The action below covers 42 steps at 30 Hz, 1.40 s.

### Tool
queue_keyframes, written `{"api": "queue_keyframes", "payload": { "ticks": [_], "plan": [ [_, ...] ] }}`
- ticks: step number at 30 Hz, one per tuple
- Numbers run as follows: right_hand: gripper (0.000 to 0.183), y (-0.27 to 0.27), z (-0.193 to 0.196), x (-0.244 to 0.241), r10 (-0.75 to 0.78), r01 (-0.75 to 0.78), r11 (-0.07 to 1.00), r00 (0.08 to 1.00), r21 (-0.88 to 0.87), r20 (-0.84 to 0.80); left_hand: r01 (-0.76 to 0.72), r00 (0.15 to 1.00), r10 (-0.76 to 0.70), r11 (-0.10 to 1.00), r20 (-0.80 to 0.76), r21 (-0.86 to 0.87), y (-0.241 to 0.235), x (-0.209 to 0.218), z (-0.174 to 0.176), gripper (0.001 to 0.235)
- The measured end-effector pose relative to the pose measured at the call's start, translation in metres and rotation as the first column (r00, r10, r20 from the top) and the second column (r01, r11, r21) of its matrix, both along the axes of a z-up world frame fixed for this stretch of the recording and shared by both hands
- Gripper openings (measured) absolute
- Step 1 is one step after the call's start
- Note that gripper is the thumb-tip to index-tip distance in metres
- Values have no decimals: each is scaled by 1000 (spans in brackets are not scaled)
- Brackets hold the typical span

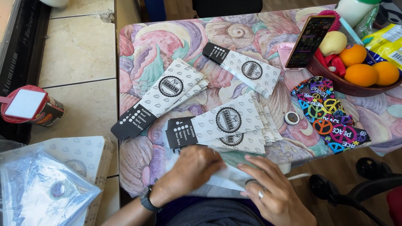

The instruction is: Folding paper wraps and applying adhesive stickers to seal them on a table.

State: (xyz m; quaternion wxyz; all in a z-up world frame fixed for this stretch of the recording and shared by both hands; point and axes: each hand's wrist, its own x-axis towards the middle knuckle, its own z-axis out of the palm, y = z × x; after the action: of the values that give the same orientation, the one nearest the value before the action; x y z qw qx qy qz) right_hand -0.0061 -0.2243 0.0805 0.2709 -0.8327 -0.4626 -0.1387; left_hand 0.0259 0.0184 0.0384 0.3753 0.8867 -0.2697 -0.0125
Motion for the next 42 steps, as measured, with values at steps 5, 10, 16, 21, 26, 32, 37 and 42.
{"api": "queue_keyframes", "payload": {
  "ticks": [5, 10, 16, 21, 26, 32, 37, 42],
  "plan": [
    [30, -21, 9, -26, 36, -19, 995, 986, -102, 165, -200, 861, 174, 980, 477, 4, 26, 40, 32, 12],
    [18, -58, -15, -41, 32, -47, 997, 977, -66, -209, -185, 831, 227, 974, 507, -134, 36, 64, 9, 4],
    [14, -42, 16, -4, -28, 26, 999, 992, 18, 120, -74, 828, 6, 992, 560, 98, 23, 51, -14, 6],
    [18, -14, 48, 25, -215, 192, 975, 944, 115, 252, -75, 936, -5, 974, 352, 215, 31, 46, -29, 24],
    [25, 1, 27, 64, -259, 221, 964, 911, 149, 322, -235, 879, 311, 942, 362, -240, 53, 52, 1, 7],
    [34, 23, -57, 99, -135, 145, 989, 936, -7, 324, -585, 714, 677, 717, 178, -380, 69, 51, 7, 14],
    [64, 22, -69, 104, -67, 108, 973, 978, -202, 199, -190, 922, 208, 978, 326, -85, 61, 52, -3, 57],
    [157, 18, -34, 131, -21, 17, 843, 1000, -537, -1, -54, 998, 56, 866, 11, 498, 30, 59, -32, 142]
  ]
}}
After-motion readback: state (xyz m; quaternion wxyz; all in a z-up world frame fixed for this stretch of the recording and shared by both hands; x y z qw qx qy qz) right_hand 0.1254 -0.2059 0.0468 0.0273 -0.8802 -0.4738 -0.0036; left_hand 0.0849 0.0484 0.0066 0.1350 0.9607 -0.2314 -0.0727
